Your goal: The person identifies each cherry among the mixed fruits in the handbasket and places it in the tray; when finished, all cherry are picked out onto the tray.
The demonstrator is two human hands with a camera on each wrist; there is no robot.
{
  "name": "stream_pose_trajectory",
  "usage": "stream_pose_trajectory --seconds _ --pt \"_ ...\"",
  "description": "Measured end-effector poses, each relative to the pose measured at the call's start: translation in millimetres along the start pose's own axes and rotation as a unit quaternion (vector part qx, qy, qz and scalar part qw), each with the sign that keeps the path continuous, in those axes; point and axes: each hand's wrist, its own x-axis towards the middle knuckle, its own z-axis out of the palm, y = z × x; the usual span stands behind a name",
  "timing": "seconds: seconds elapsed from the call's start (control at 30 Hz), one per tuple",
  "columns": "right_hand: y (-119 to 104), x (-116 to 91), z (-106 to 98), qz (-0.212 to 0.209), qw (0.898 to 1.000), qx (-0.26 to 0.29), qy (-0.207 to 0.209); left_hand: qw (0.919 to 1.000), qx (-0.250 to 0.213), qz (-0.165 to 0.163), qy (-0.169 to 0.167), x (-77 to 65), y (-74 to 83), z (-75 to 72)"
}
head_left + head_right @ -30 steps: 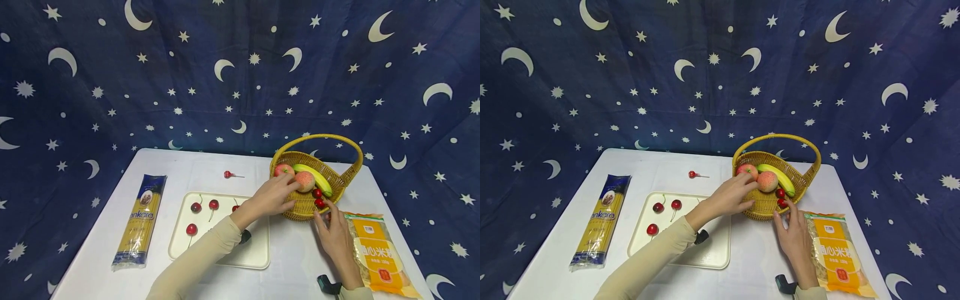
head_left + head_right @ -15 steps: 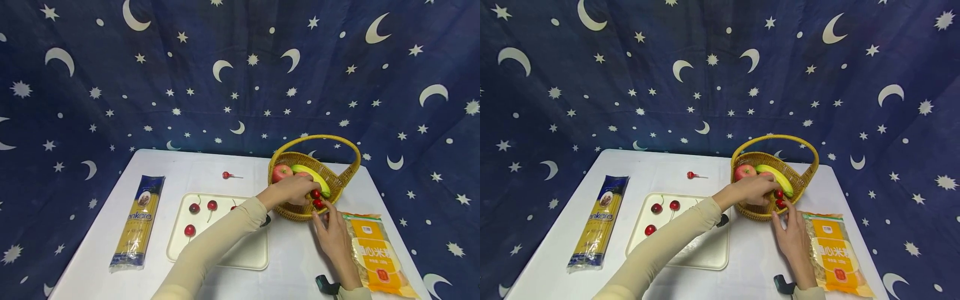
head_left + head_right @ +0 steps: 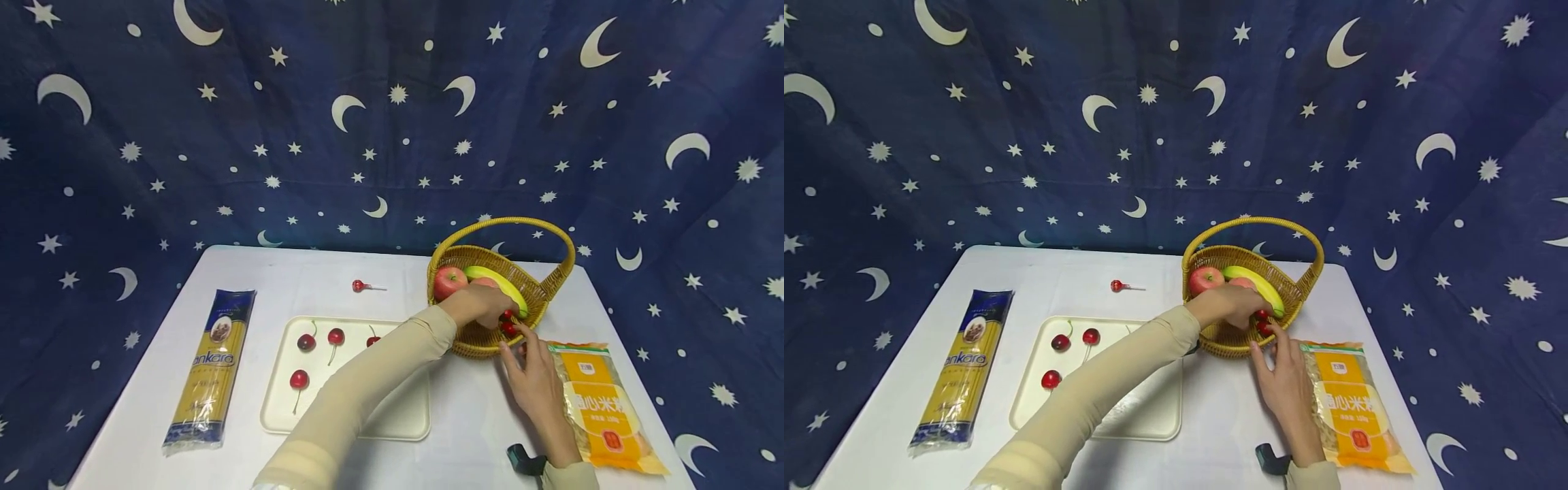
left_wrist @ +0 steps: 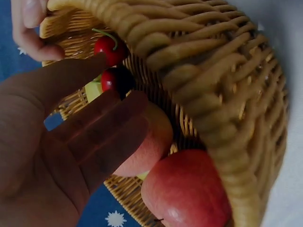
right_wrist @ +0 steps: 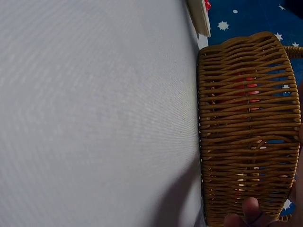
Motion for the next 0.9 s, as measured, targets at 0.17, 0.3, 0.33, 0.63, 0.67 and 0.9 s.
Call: stream_pose_trajectory --seconds 0.17,0.3,0.33,0.63,0.67,0.9 --pt "-0.2 0.8 3.5 -0.017 1.0 0.0 0.016 0.9997 0.021 -0.001 -0.014 4.8 4.9 0.7" --pt "-0.8 0.9 4.9 -0.017 1.0 0.004 0.017 0.9992 0.035 -0.001 -0.022 6.2 7.6 2.9" --pt "-1.1 1.0 5.0 -0.016 1.0 0.005 0.015 0.999 0.037 0.0 -0.024 6.1 7.8 3.4" --pt "-0.3 1.3 3.3 -0.02 1.0 0.005 0.019 0.9987 0.049 -0.006 -0.017 7.3 11.3 11.5" --pt "0.2 1.3 2.9 -0.021 1.0 0.004 0.02 0.9985 0.051 -0.009 -0.017 7.4 12.0 12.6" --pt "3.2 1.2 0.9 -0.018 1.0 0.001 0.016 0.9969 0.077 -0.013 -0.007 9.3 13.7 19.1"
